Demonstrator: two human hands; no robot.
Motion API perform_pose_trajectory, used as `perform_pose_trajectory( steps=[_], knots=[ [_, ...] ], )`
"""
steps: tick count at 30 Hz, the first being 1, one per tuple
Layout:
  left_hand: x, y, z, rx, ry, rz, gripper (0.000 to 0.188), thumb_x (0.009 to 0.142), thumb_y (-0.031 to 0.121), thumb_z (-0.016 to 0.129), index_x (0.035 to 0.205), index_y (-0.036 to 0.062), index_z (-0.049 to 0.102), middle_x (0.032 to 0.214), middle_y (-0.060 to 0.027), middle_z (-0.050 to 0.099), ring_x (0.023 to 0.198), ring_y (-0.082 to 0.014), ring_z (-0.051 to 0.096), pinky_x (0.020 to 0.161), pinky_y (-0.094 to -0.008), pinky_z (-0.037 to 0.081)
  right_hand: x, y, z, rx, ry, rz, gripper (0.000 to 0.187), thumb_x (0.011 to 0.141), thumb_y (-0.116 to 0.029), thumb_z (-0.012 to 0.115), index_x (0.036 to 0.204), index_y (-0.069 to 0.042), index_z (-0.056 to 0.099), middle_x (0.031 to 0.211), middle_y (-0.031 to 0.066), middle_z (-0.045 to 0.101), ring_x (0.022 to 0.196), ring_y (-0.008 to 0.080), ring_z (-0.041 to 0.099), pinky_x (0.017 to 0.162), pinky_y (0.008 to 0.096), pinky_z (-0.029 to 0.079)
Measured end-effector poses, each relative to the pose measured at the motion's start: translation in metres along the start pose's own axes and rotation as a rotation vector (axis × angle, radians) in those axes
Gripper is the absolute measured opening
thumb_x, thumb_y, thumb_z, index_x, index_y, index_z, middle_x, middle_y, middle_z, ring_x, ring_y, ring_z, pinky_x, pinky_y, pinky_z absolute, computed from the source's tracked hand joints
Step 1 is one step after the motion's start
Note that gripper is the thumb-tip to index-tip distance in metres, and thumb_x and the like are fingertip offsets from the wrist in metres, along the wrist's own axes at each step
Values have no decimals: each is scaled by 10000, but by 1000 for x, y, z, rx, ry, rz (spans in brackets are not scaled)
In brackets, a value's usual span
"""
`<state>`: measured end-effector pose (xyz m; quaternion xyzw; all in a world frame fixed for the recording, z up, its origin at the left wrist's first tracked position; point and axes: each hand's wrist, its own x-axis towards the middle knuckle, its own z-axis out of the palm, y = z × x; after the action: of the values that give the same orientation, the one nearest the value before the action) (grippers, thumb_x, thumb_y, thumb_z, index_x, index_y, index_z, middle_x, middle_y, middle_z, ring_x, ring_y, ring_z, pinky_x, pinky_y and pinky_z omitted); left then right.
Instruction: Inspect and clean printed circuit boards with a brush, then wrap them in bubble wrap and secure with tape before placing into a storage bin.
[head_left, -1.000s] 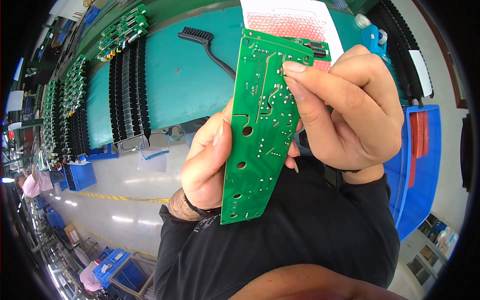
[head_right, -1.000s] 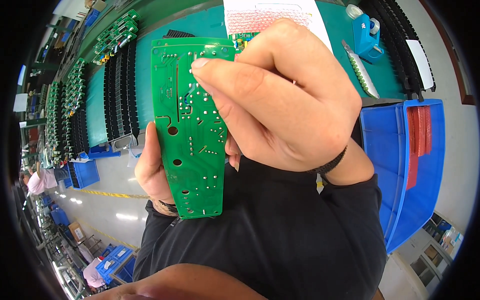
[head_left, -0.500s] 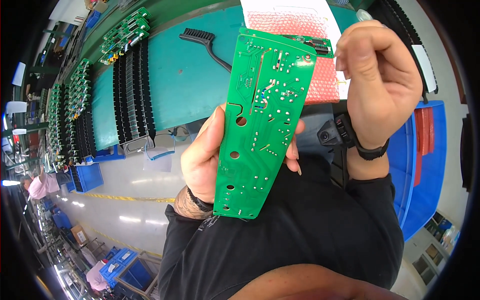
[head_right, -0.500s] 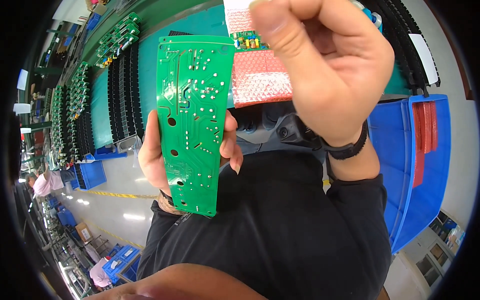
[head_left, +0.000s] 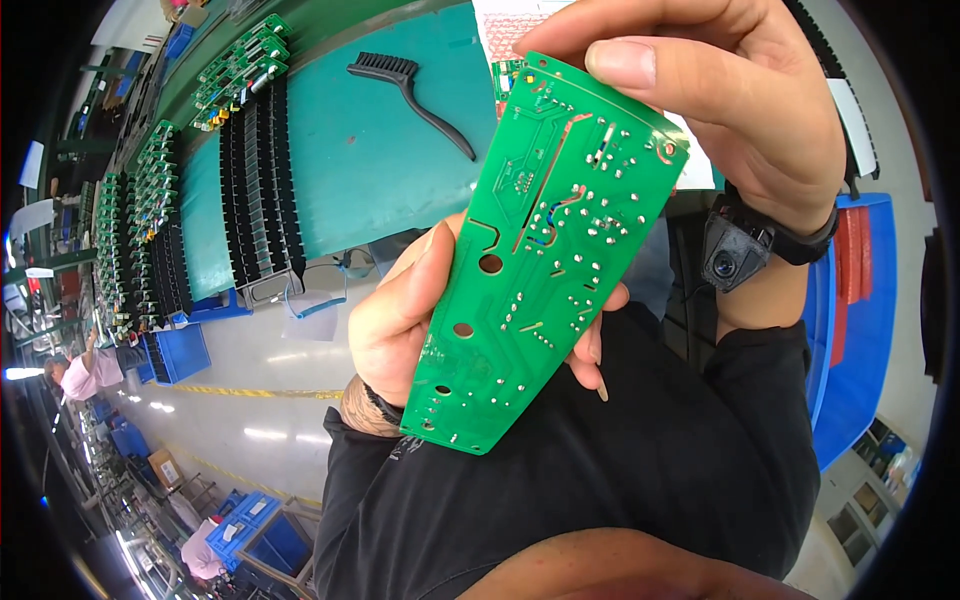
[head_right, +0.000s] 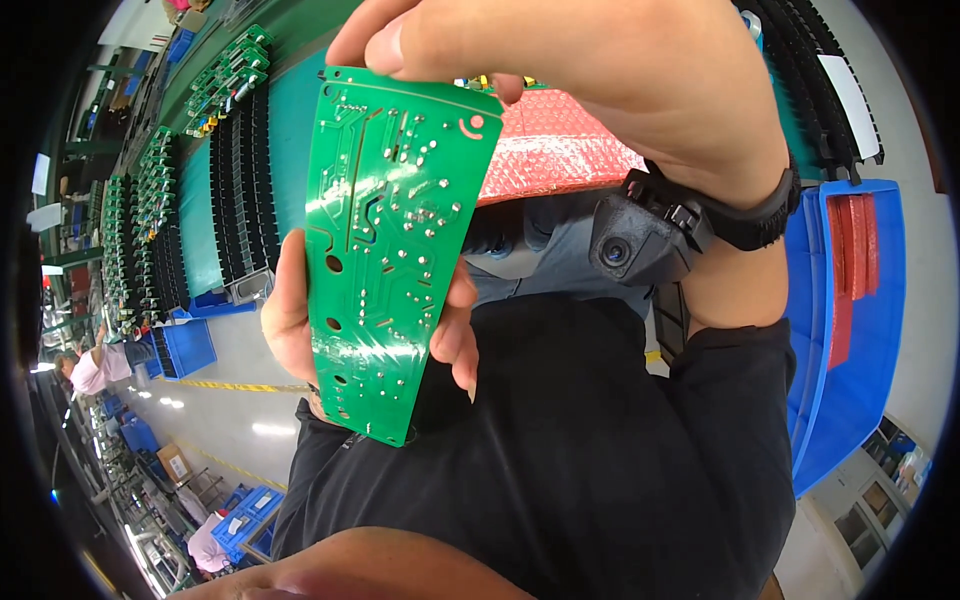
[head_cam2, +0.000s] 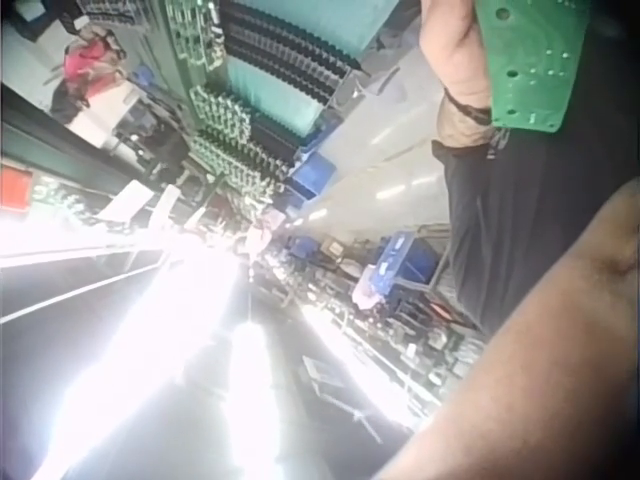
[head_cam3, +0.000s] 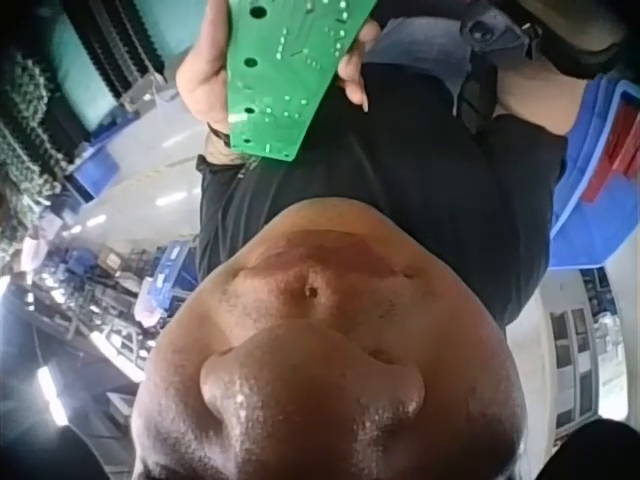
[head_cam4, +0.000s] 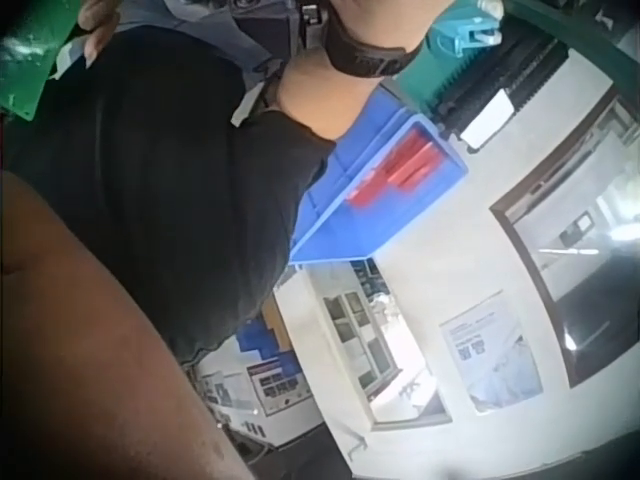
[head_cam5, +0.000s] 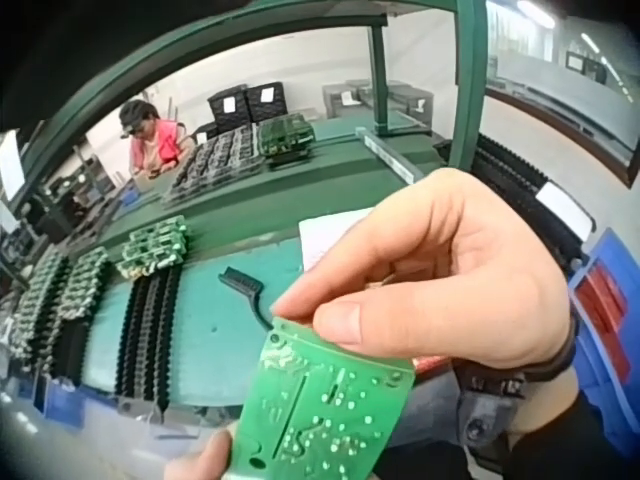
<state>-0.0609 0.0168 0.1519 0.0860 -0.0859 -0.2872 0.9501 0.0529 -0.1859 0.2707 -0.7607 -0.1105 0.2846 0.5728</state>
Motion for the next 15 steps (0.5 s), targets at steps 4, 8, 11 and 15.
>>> perform_pose_trajectory(
  steps=[4,8,11,15],
  knots=[
    [-5,1,-2,49,-3,-8,897,1038,668,328,1550,-68,293,1319,-417,524,982,-442,646,790,-657,553,5,30,6,216,27,-392,227,860,-7,739,1058,100,761,881,180,764,783,178,737,724,269,588],
    [-6,4,-3,127,7,-60,889,1043,659,321,1552,-69,288,1349,-421,506,1018,-452,641,811,-658,551,10,35,6,219,-3,-474,202,853,-1,739,1022,107,761,880,187,761,780,174,733,727,272,590],
    [-6,3,-7,83,-26,-38,875,1052,646,309,1558,-66,278,1376,-417,489,1045,-457,637,827,-663,548,10,35,9,241,19,-429,202,840,-35,762,996,93,767,872,181,763,766,186,733,698,289,584],
    [-6,6,-12,46,63,-66,846,1060,621,323,1559,-61,284,1403,-417,468,1084,-478,632,866,-678,547,15,51,16,229,-54,-472,161,942,-69,704,1042,56,689,954,132,733,858,153,706,743,265,554]
  ],
)
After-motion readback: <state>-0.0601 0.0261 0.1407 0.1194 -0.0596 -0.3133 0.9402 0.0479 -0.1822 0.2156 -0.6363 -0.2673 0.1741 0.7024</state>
